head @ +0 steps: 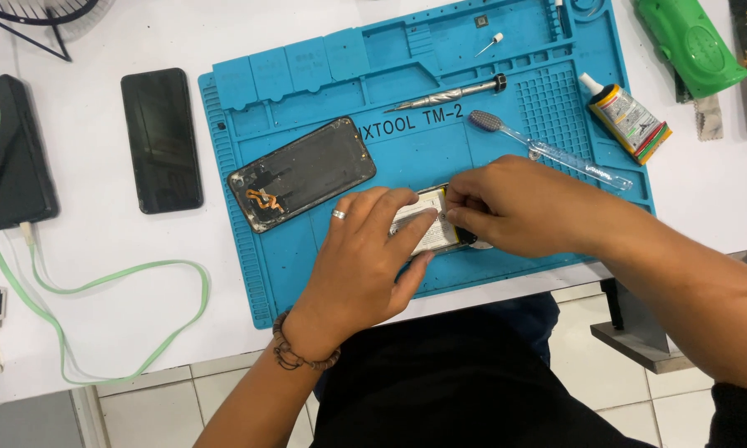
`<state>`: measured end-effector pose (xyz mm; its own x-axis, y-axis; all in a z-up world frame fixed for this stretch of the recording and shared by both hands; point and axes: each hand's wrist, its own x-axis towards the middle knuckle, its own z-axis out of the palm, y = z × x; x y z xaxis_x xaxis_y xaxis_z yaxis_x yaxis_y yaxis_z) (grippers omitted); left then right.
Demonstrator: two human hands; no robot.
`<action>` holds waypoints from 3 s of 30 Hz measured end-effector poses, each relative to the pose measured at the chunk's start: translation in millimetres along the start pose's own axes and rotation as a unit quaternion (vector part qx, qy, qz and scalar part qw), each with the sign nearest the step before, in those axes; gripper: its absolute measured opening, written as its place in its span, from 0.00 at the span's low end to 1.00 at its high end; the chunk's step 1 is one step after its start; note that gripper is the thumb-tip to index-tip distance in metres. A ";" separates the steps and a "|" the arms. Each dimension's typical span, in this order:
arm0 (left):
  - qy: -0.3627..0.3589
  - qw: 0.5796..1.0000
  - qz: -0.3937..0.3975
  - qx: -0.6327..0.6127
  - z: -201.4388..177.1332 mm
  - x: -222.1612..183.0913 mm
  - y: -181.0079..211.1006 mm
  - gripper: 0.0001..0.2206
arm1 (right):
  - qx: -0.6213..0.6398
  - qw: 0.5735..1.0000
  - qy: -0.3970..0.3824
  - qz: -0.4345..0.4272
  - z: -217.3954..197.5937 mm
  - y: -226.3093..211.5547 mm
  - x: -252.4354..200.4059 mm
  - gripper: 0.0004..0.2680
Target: Disassembling a mobile phone, cleaning internal components with a brush and spray, and preparing to reassemble it.
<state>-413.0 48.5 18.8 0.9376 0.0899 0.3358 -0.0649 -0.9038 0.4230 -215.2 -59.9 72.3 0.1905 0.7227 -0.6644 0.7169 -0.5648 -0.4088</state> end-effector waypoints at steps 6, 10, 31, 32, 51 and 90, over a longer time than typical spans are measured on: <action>-0.004 1.000 0.008 0.029 1.4 0.6 0.2 0.16 | -0.015 1.000 -0.006 0.014 0.3 -4.3 0.2 0.09; -0.011 0.997 0.029 0.072 2.5 1.5 0.2 0.20 | -0.063 0.997 0.040 0.012 9.2 1.9 1.0 0.10; -0.019 0.994 0.026 0.102 8.0 -2.0 -1.8 0.22 | -0.059 0.993 0.077 0.070 21.5 38.2 0.3 0.16; -0.018 0.994 0.022 0.101 8.5 -2.8 -2.1 0.21 | -0.054 0.994 0.078 0.061 20.6 40.0 0.3 0.17; 0.020 0.972 -0.210 0.101 -68.7 -64.9 -66.9 0.29 | -0.262 0.885 0.266 -0.279 41.7 7.2 7.8 0.35; 0.122 0.893 -0.206 -0.380 -69.0 -66.5 -38.1 0.33 | 0.633 0.700 -0.055 -0.326 3.0 13.3 15.2 0.30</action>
<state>-496.5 105.8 38.4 0.8389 0.5222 0.1535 -0.0314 -0.2351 0.9715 -204.8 -57.6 54.9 -0.0029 0.9955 -0.0948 -0.5539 -0.0805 -0.8287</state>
